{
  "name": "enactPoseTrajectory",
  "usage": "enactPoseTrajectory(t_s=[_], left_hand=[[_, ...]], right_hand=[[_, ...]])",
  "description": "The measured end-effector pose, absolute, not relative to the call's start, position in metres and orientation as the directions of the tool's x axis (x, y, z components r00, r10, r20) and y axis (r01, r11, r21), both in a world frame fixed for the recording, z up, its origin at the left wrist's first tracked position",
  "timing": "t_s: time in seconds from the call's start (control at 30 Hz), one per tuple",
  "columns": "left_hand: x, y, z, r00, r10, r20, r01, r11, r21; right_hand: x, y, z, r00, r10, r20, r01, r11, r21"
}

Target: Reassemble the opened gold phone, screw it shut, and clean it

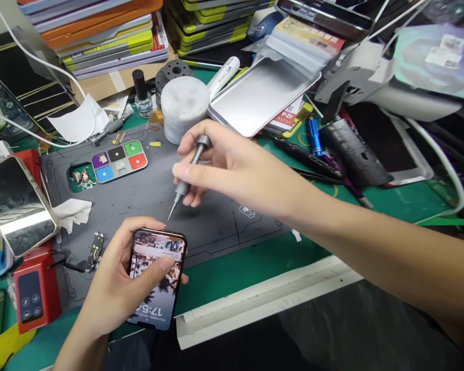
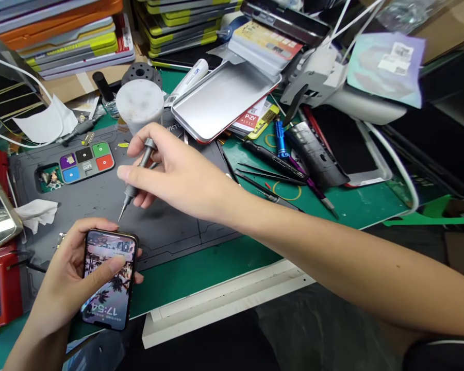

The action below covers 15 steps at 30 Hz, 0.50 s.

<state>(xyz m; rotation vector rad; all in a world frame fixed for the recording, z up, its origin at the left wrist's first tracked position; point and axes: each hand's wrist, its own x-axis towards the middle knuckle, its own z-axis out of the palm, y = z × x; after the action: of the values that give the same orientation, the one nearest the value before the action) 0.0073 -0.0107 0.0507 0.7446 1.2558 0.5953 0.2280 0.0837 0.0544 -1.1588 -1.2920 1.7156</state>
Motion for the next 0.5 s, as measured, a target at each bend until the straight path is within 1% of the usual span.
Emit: enactPoseTrajectory(t_s=[0.07,0.23,0.5], left_hand=[[0.0074,-0.0106,0.0503,0.216,0.759,-0.614,0.005,0.628,0.778],[0.0081,-0.0112,0.0498,0.198,0.766,-0.612,0.017,0.621,0.783],[0.0084,-0.0117,0.0508,0.192,0.762,-0.618,0.025,0.626,0.779]], right_hand=[[0.2292,0.0803,0.0538,-0.379,0.886,-0.268,-0.007,-0.292,-0.956],[0.2281,0.0772,0.0523,-0.401,0.876,-0.268,-0.025,-0.303,-0.953],[0.228,0.0755,0.0522,-0.431,0.858,-0.278,0.006,-0.306,-0.952]])
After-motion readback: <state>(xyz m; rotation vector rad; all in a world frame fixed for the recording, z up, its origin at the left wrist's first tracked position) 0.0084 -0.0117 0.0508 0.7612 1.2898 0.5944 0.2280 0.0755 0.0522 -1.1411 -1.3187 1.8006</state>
